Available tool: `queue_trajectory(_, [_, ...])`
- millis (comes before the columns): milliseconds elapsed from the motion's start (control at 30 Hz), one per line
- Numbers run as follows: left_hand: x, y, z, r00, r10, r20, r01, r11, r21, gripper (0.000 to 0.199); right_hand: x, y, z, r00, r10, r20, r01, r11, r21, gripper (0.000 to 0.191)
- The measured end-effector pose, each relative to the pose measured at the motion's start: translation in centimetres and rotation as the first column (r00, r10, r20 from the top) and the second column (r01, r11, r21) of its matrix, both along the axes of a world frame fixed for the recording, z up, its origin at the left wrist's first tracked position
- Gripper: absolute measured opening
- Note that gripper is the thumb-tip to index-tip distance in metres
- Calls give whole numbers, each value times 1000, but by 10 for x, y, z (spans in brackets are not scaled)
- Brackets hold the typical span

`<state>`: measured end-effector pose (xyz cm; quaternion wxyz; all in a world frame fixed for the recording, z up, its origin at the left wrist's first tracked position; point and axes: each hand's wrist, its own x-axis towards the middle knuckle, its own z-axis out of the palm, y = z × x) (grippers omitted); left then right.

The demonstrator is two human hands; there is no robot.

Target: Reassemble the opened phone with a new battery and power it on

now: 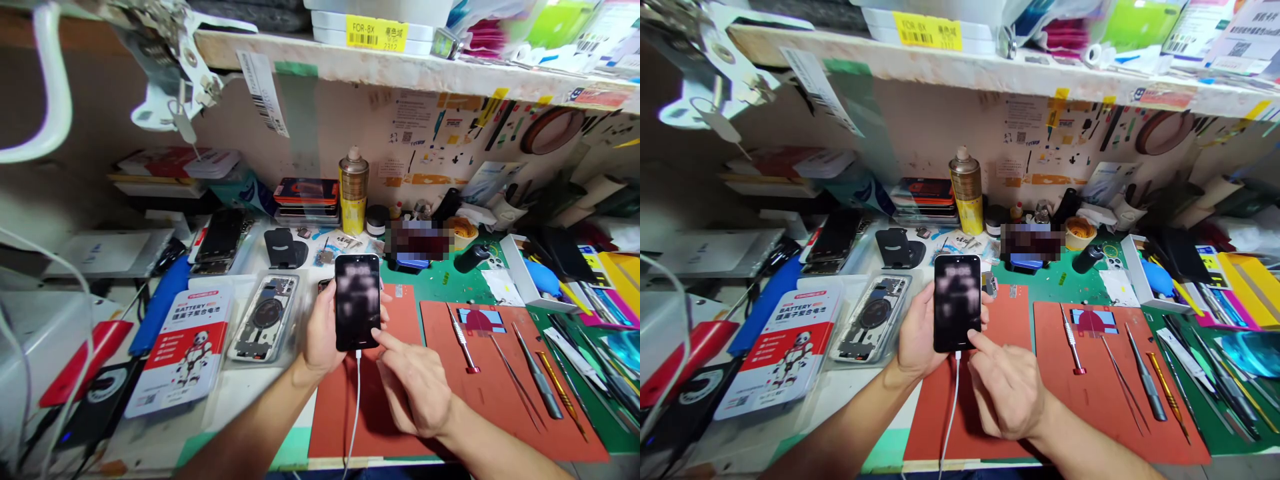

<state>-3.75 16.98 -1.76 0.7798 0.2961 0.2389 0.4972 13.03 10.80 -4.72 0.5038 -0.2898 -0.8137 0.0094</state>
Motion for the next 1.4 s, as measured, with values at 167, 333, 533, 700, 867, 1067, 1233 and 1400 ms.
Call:
queue_trajectory(167, [-1,1,0,999,-5,-36,4,1000,-12,71,-3,-4,10,999,27,42,-28,999,22,17])
queue_trajectory(333, [0,0,1,1000,2,3,-2,1000,-27,67,-4,-5,15,998,3,61,-5,1000,29,26])
queue_trajectory(533, [3,-3,4,999,-35,-24,34,999,-22,75,-8,-3,13,990,-111,92,109,994,34,29])
queue_trajectory(700, [4,-3,1,998,4,-55,-6,1000,-30,69,-9,-3,11,982,-160,104,160,987,1,32])
queue_trajectory(867, [4,-5,0,996,54,-67,-58,996,-60,62,-10,-1,9,961,-253,115,258,966,-24,34])
queue_trajectory(1067, [4,-6,0,996,51,-71,-53,998,-33,61,-12,0,9,958,-263,118,268,963,-32,34])
queue_trajectory(1233, [5,-5,1,997,51,-65,-53,998,-32,60,-12,0,8,957,-267,115,273,961,-40,34])
queue_trajectory(1400, [4,-6,0,997,55,-61,-57,997,-45,60,-12,-1,8,958,-264,110,270,962,-44,33])
